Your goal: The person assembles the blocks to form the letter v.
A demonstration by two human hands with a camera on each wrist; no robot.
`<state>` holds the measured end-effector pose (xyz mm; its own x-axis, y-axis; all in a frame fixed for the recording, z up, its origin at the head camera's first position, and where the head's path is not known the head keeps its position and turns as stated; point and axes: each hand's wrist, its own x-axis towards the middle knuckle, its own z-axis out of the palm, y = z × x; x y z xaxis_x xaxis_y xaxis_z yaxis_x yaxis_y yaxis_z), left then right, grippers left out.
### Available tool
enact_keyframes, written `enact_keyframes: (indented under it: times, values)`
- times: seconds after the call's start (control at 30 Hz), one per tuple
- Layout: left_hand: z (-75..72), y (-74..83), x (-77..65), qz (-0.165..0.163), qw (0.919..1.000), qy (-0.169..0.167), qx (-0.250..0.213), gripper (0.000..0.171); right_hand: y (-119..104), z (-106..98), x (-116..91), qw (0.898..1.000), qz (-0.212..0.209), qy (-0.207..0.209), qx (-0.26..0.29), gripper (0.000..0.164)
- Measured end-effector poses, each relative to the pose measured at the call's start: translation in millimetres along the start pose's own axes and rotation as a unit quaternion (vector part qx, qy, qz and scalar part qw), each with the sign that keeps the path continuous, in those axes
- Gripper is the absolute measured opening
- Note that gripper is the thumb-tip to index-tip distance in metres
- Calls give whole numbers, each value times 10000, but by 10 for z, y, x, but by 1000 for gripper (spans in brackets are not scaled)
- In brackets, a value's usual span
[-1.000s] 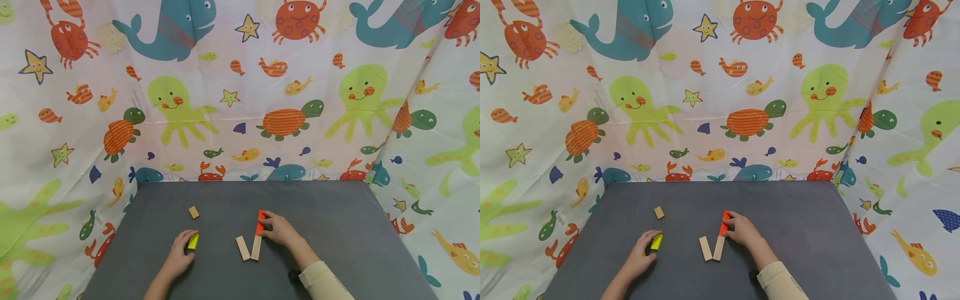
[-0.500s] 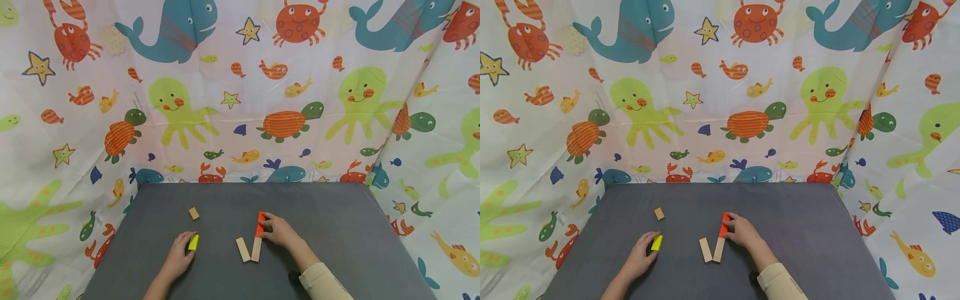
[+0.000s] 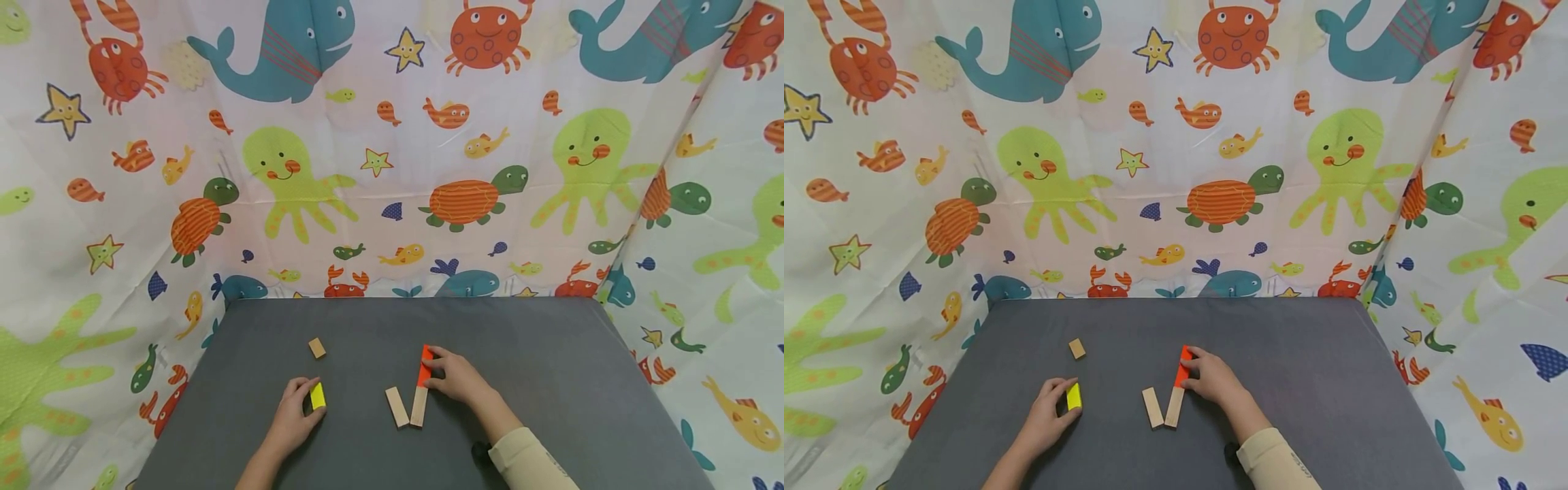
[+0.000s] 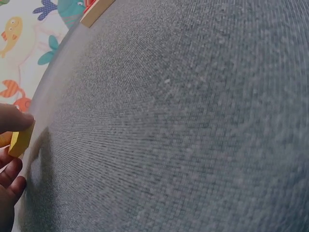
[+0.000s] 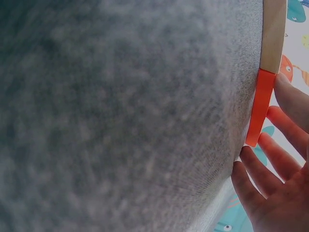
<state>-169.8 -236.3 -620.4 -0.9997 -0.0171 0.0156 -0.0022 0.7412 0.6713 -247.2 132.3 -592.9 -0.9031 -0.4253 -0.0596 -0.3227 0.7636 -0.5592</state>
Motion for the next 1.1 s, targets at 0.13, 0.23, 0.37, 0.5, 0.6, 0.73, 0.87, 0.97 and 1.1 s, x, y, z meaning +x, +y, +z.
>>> enact_keyframes:
  times: [0.13, 0.23, 0.37, 0.5, 0.6, 0.73, 0.87, 0.97, 1.1]
  values:
    - [5, 21, 7, -35, 9999, 88, -40, 57, 15, 4, 5, 10000, -14, -31, -67, 55]
    - [1, 52, 17, -54, 9998, 146, -116, 57, 26, 8, 8, 9999, -60, -31, -91, 55]
    - [-17, 101, 22, -59, 9995, 185, -244, 57, 34, 13, 8, 9999, -96, -5, -91, 55]
    - [-30, 141, 29, -60, 9995, 210, -246, 57, 32, 11, 9, 10000, -4, -11, -71, 54]
    - [-32, 164, 38, -48, 9994, 225, -247, 56, 23, 5, 12, 10000, 26, -9, -54, 54]
    - [-27, 187, 50, -10, 9993, 204, -301, 56, -3, -7, 7, 9999, 99, -49, -58, 54]
    - [-20, 210, 74, 9, 9992, 170, -364, 55, -20, -8, 5, 9999, 102, -39, -76, 54]
    - [-17, 240, 90, 49, 9988, 182, -448, 54, -22, -1, 7, 10000, 70, -13, -65, 53]
    - [-5, 304, 101, 153, 9983, 207, -524, 54, -13, 4, 5, 10000, 79, -4, -37, 53]
